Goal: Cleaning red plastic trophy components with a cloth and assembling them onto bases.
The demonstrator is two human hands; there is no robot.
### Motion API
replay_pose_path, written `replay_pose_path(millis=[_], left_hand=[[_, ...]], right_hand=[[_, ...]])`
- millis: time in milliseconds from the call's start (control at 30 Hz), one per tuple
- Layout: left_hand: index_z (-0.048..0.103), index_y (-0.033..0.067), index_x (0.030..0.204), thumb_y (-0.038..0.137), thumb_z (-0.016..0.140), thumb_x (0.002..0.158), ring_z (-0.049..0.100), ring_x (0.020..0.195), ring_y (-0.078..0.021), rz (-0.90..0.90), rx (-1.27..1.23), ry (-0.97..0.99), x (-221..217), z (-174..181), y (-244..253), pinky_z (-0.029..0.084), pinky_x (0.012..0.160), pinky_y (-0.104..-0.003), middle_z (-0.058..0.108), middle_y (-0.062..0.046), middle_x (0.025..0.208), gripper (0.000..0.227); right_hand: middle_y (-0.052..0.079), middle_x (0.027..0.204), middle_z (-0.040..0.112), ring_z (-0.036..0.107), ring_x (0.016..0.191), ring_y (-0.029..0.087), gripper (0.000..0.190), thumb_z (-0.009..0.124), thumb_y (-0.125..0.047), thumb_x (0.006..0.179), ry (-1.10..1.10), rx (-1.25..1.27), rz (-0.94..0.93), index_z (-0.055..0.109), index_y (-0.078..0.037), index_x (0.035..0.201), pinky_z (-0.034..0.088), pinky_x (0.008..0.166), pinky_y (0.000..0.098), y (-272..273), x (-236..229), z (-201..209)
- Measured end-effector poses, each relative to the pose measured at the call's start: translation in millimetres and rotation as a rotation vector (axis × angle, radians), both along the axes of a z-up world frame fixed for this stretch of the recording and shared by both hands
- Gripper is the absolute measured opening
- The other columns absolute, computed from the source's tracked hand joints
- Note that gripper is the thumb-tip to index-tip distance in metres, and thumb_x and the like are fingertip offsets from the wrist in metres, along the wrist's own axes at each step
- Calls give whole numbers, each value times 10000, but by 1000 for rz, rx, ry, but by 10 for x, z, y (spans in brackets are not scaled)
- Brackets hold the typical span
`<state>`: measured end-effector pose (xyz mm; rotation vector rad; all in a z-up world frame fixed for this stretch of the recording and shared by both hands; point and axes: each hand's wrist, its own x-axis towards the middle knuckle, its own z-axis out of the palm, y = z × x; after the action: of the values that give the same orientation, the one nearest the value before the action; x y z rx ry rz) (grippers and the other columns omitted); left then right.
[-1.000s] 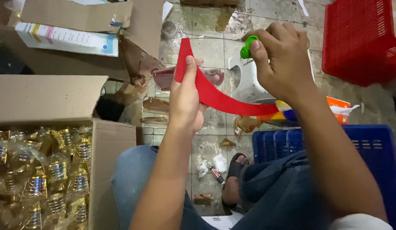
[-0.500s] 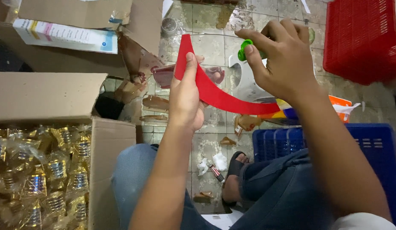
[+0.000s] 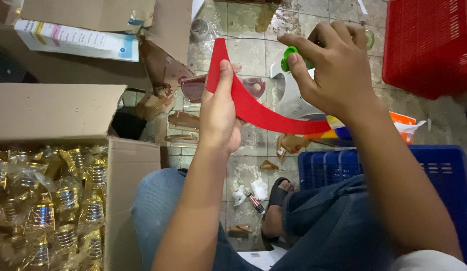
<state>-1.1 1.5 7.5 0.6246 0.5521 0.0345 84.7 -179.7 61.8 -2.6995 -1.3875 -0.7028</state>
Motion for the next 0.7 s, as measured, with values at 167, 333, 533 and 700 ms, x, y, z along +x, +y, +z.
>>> replay_pose_path(millis=[167,333,533,700], left_hand=[[586,75,1248,425,512,983,698,843,-214,-5,-17,36,8,48,4,597,655,-414,608,-84,912,445],[582,85,1236,433,516,980,700,837,-207,-6,-19,38,10,49,8,598,655,-425,617,-73,897,437],[576,66,1273,430,498,982,700,826,-204,-10,-3,61,9,60,14,618,642,-398,642,-109,910,472],[591,84,1224,420,501,997,696,833,-207,-7,-31,45,2,69,20,609,664,-428,634,-100,918,415]], right_hand=[[99,976,580,498,911,254,321,625,-203,1116,-23,-30,-12,826,-142,1358,326,979,412,4,4,11],[91,989,569,508,924,253,315,644,-229,1110,-68,-56,-7,835,-160,1351,331,1001,413,-10,20,5],[95,1010,606,516,935,254,321,643,-248,1122,-104,-75,-14,850,-173,1357,338,998,406,-16,32,4],[103,1020,609,524,946,260,330,632,-217,1108,-84,-66,-13,835,-162,1361,333,1004,408,-25,37,8]])
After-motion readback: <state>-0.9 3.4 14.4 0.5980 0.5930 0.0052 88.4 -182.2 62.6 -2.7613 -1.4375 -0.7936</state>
